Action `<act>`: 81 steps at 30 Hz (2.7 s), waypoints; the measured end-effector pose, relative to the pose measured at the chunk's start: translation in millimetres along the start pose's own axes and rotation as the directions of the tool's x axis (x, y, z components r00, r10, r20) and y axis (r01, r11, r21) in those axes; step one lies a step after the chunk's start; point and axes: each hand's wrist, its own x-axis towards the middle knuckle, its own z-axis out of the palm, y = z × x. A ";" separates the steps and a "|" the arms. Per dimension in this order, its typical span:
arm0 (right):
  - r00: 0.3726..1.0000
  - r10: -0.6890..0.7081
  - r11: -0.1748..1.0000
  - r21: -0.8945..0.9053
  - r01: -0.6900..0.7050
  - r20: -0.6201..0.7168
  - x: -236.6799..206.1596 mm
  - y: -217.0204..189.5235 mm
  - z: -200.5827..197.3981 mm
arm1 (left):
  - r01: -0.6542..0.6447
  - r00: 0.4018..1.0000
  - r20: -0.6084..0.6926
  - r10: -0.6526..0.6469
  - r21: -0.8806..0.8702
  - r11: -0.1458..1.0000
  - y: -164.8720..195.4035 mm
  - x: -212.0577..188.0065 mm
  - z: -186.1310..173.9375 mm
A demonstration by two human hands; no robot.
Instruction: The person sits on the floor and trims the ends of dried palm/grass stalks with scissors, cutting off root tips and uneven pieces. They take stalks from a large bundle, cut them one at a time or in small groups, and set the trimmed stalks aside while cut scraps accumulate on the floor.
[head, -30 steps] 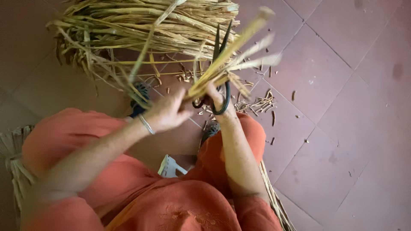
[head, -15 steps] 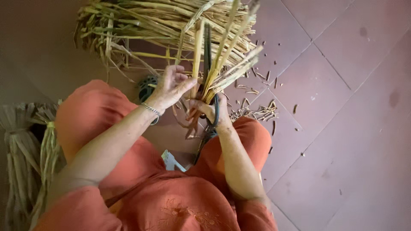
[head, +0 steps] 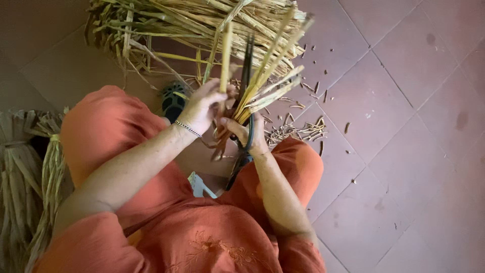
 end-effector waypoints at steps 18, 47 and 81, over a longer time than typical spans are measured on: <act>0.881 0.460 0.802 0.476 -0.360 -0.110 3.1 58.2 28.6 | -0.426 0.836 0.400 0.375 0.905 -0.015 17.6 -9.4 34.8; 0.836 0.456 0.880 0.015 -0.475 -0.304 11.6 53.9 -38.7 | -0.092 0.992 0.110 0.060 0.313 0.945 34.7 -12.4 13.5; 0.967 0.148 0.952 0.294 -0.084 -0.206 -1.0 -8.7 -29.8 | -0.273 0.910 0.408 -0.078 0.729 0.628 -7.7 -17.9 19.3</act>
